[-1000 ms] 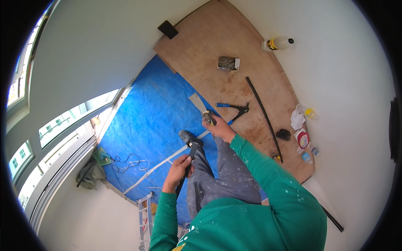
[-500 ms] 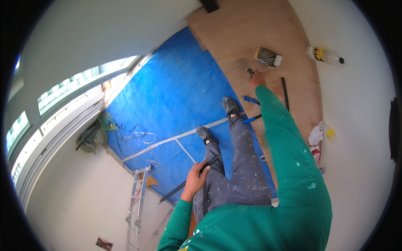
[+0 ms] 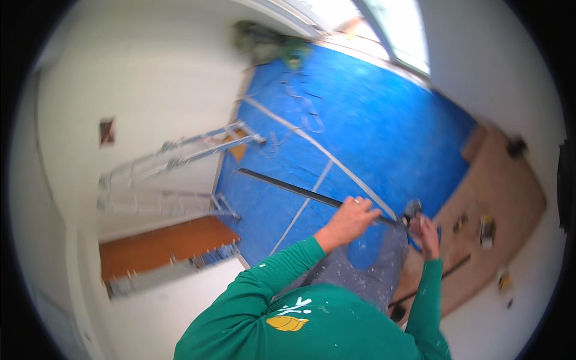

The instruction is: The person measures and marks a ceiling using a long black strip, then cuts the strip with shears and drills a hole into it. The person uses a pencil, shears, and a drill to prepare the strip for installation.

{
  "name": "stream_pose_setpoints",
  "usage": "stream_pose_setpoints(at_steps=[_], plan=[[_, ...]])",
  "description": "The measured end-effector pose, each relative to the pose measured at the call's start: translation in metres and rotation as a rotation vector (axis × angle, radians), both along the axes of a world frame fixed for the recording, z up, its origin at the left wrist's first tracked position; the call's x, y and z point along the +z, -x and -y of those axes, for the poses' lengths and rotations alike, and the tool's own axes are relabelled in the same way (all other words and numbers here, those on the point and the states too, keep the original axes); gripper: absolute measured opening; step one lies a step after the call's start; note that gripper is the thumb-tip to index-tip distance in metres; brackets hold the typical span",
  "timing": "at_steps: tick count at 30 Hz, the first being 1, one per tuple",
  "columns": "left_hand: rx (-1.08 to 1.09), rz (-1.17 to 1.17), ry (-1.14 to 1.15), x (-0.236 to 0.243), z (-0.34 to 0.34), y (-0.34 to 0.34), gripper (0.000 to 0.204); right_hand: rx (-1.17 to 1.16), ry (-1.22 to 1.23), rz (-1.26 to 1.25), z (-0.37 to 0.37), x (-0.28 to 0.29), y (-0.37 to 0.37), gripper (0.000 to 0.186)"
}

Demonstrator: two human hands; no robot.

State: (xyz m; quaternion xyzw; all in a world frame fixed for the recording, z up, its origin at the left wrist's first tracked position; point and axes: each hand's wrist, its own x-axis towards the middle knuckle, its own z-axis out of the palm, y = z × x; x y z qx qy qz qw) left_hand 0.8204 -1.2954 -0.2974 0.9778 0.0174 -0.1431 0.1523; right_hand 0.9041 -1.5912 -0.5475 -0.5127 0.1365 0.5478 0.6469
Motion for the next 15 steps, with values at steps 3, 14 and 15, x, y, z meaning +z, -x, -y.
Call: stream_pose_setpoints(at_steps=[3,14,15], plan=[[0.086,0.081,-0.033,0.027,-0.023,0.061,0.034,0.165,-0.281,0.076,-0.071,0.112,0.025,0.048],[0.539,0.302,0.021,0.103,-0.076,0.347,0.039,0.747,-0.161,0.671,-0.258,0.307,0.216,0.015],[0.562,0.323,0.014,0.110,-0.085,0.375,0.040,0.788,-0.209,0.677,-0.275,0.323,0.238,0.016]])
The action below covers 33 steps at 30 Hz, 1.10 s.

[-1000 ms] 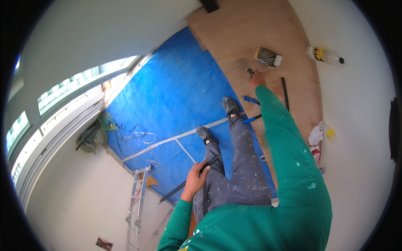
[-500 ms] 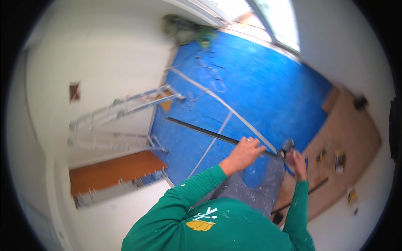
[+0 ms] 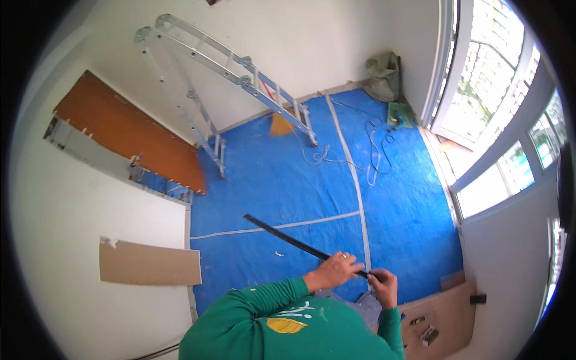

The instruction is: The person measures and marks a ceiling using a long black strip, then cuts the strip with shears and drills a hole into it. The person uses a pencil, shears, and a drill to prepare the strip for installation.

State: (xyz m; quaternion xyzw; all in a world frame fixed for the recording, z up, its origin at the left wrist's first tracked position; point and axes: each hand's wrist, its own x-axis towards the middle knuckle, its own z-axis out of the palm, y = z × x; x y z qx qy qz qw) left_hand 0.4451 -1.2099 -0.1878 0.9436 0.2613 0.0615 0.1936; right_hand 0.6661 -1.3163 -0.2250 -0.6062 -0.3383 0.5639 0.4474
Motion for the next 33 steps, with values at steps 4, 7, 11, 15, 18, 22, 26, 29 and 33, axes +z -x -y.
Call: stream_pose_setpoints(at_steps=[4,7,11,15,18,22,26,29,33], plan=[[0.170,0.142,0.191,0.017,-0.030,0.102,0.041,0.247,-0.005,0.132,-0.059,0.049,0.050,0.020],[0.196,0.091,0.353,0.024,-0.045,0.160,0.037,0.372,0.012,0.191,-0.091,0.074,0.073,0.022],[0.280,0.154,0.509,0.032,-0.073,0.189,0.031,0.285,0.100,0.081,-0.121,0.093,0.092,0.034],[0.555,0.539,0.508,0.061,-0.135,0.174,0.032,0.102,-0.155,-0.163,-0.170,0.105,0.101,0.062],[0.749,0.536,0.563,0.100,-0.190,0.158,0.032,0.122,-0.145,-0.252,-0.219,0.112,0.110,0.062],[0.844,0.654,0.589,0.128,-0.247,0.148,0.028,0.267,-0.034,-0.325,-0.271,0.114,0.129,0.055],[0.944,0.763,0.604,0.116,-0.295,0.148,0.027,0.605,0.030,-0.342,-0.313,0.100,0.160,0.051],[1.063,0.817,0.694,0.107,-0.344,0.165,0.024,0.831,0.037,-0.406,-0.338,0.090,0.191,0.051],[1.145,0.986,0.740,0.110,-0.384,0.196,0.026,0.973,0.084,-0.387,-0.356,0.088,0.226,0.047]])
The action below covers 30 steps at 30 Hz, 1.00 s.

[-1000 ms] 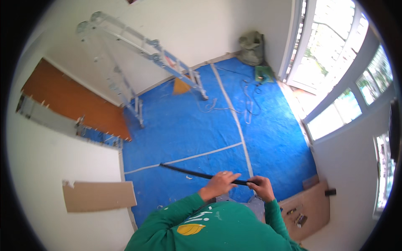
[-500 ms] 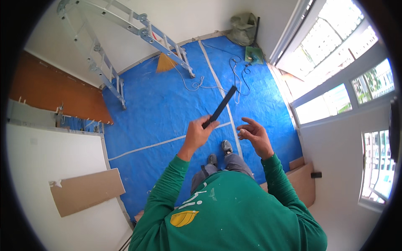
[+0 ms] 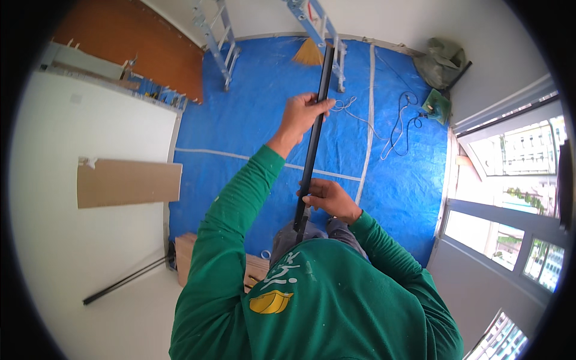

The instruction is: The person measures and marks a ceiling using a long black strip, then cuts the strip with shears and drills a hole into it. The person uses a pencil, shears, and a drill to prepare the strip for installation.

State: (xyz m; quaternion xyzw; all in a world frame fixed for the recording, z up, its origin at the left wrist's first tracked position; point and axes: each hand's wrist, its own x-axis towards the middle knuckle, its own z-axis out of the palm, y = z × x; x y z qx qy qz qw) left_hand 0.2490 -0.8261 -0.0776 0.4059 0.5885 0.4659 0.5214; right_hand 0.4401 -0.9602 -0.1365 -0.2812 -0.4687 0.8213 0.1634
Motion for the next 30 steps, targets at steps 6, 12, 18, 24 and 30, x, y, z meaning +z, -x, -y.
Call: stream_pose_setpoints(at_steps=[6,12,18,24,30], plan=[[0.080,0.017,0.040,0.003,-0.013,0.044,0.029,0.056,0.059,-0.020,-0.011,-0.003,0.033,0.044],[0.020,0.014,0.078,-0.015,-0.005,0.085,0.035,0.063,0.058,0.003,-0.014,-0.012,0.061,0.042],[0.041,0.046,0.088,-0.024,0.021,0.123,0.029,0.072,0.143,0.008,-0.002,-0.012,0.096,0.041],[0.059,0.085,0.105,-0.030,0.031,0.139,0.028,0.030,0.121,0.053,0.020,-0.028,0.123,0.036],[0.121,0.009,0.055,-0.039,0.047,0.129,0.024,0.021,0.114,0.043,0.042,-0.048,0.141,0.032]])
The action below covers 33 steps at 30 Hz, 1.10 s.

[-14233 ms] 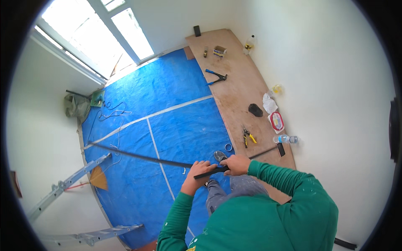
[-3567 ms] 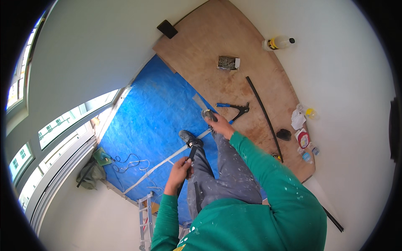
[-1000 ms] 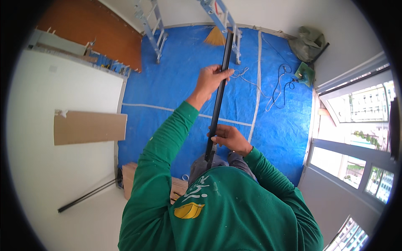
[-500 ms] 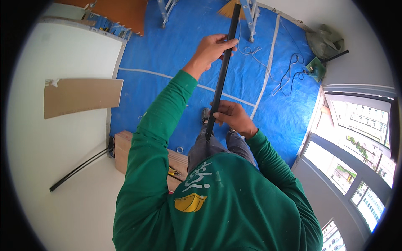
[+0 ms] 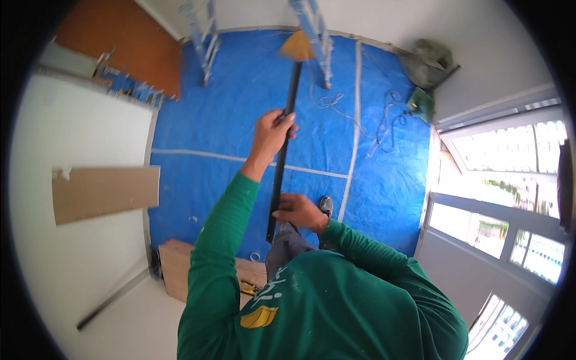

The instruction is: The person measures and marks a ceiling using a long black strip, then cuts the strip with shears and drills a hole into it. The person uses a pencil, shears, and a drill to prepare the strip for installation.

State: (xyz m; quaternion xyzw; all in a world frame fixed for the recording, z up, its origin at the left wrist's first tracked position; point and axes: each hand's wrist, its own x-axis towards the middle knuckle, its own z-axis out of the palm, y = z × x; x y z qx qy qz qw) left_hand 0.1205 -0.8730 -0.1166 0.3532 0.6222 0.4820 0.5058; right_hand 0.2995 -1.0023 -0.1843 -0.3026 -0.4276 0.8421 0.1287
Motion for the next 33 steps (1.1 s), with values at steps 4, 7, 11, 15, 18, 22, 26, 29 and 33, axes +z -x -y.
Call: stream_pose_setpoints(at_steps=[4,7,11,15,18,22,26,29,33], plan=[[-0.048,0.011,0.007,-0.009,0.000,-0.033,0.022,0.098,-0.129,0.098,0.002,-0.021,-0.009,0.037],[-0.108,-0.046,0.018,-0.017,0.004,-0.058,0.020,0.177,-0.437,0.172,0.001,-0.038,-0.041,0.046],[-0.199,-0.052,0.102,-0.044,0.013,-0.075,0.020,0.143,-0.560,0.397,-0.008,-0.067,-0.116,0.055],[-0.202,-0.050,0.236,-0.079,0.045,-0.078,0.022,-0.240,-0.021,0.409,-0.014,-0.096,-0.247,0.048],[-0.138,-0.178,0.295,-0.100,0.067,-0.083,0.023,-0.490,0.166,0.446,-0.026,-0.114,-0.349,0.044],[-0.080,-0.274,0.360,-0.117,0.075,-0.094,0.024,-0.805,0.300,0.455,-0.057,-0.123,-0.438,0.043],[-0.024,-0.303,0.389,-0.131,0.054,-0.108,0.026,-0.924,0.312,0.363,-0.124,-0.123,-0.467,0.048],[-0.041,-0.327,0.418,-0.148,0.019,-0.123,0.027,-0.869,0.300,0.180,-0.188,-0.132,-0.458,0.051],[-0.058,-0.336,0.488,-0.183,-0.058,-0.159,0.029,-0.688,0.352,0.251,-0.271,-0.151,-0.435,0.053]])
